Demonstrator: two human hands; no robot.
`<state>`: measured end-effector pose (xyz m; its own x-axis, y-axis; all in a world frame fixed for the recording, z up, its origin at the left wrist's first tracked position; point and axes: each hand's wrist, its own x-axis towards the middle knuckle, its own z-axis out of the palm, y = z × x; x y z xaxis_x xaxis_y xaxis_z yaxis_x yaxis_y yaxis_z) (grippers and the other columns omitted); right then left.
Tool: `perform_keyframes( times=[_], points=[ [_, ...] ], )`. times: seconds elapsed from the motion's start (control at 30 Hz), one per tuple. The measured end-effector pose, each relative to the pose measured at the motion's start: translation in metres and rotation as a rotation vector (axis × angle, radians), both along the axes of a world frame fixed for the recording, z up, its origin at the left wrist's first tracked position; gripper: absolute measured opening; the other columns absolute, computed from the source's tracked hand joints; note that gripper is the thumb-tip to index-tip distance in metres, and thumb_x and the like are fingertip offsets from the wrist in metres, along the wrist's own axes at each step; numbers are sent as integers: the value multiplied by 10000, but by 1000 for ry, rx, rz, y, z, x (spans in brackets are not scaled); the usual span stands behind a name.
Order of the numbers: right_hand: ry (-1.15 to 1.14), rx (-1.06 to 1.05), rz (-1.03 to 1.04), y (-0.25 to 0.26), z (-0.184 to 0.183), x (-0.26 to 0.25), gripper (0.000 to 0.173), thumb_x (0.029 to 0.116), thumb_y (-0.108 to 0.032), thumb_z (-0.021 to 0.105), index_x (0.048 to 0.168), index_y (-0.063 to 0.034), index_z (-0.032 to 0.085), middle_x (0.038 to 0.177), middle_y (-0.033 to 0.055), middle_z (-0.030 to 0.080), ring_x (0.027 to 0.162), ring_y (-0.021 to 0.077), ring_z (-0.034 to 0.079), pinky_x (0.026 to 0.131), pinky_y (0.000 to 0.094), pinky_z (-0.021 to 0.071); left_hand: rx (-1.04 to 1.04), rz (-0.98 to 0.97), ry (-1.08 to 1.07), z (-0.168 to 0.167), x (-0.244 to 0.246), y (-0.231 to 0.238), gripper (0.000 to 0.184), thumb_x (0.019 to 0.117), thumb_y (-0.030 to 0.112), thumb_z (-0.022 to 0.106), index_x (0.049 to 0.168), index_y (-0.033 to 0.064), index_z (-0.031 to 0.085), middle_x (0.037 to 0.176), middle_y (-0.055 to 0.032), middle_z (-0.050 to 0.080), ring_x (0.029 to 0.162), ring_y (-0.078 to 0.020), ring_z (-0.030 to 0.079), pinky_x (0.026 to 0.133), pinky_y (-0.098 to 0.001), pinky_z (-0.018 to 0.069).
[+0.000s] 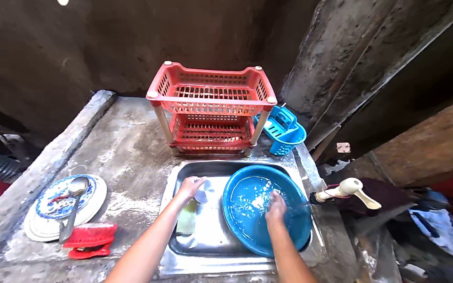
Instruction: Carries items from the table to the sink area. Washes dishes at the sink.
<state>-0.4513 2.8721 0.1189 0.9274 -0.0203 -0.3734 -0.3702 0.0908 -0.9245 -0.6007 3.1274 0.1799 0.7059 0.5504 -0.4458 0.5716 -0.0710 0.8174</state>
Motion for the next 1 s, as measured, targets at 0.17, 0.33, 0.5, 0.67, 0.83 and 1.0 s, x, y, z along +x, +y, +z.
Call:
perform_keyframes(
  times=[0.17, 0.33, 0.5, 0.67, 0.83, 1.0],
  points=[
    [424, 576, 381, 69, 60, -37, 317, 1100, -232, 306, 1039, -64, 568, 876, 64, 693, 796, 189, 697, 690, 338, 576, -193, 13, 160, -13, 29, -3, 450, 1063, 320, 563, 1297, -63, 589, 1241, -259, 624, 1109, -323, 624, 980, -498, 494],
    [166, 245, 562, 77, 100, -38, 342, 1101, -177, 415, 1339, -4, 588, 1316, 130, 634, 1176, 212, 607, 937, 402, 495, -234, -73, 147, 6, 41, -13, 357, 1038, 164, 533, 1334, -36, 546, 1183, -224, 615, 991, -279, 614, 881, -461, 520],
    [-161, -202, 122, 13, 15, 15, 411, 1078, -109, 441, 1429, 96, 500, 1491, 290, 482, 1402, 356, 459, 1167, 485, 353, 315, -538, 100, 16, 21, -14, 310, 962, 140, 679, 1212, -42, 687, 1185, -245, 682, 1150, -361, 638, 1061, -551, 444],
    [377, 419, 424, 47, 30, -10, 380, 1110, -256, 266, 1223, -14, 536, 1056, 112, 693, 924, 209, 685, 762, 370, 551, 827, -783, -19, -8, -8, -37, 288, 1015, 10, 504, 1201, -4, 724, 1410, -204, 610, 1442, -433, 424, 1232, -637, 158],
    [207, 166, 777, 66, 93, -32, 378, 1113, -220, 401, 1408, -30, 542, 1394, 129, 572, 1216, 215, 566, 962, 403, 474, 909, -739, -122, -20, -12, -34, 269, 1002, -10, 520, 1169, -14, 730, 1339, -209, 655, 1374, -449, 503, 1180, -667, 263],
    [-139, -215, 232, 13, 13, 17, 427, 1062, -99, 478, 1448, 82, 486, 1506, 291, 462, 1414, 379, 436, 1169, 509, 343, 831, -631, 43, -12, -20, -42, 310, 1027, 105, 539, 1275, -33, 664, 1231, -240, 694, 1221, -409, 632, 1164, -579, 344]
  ],
)
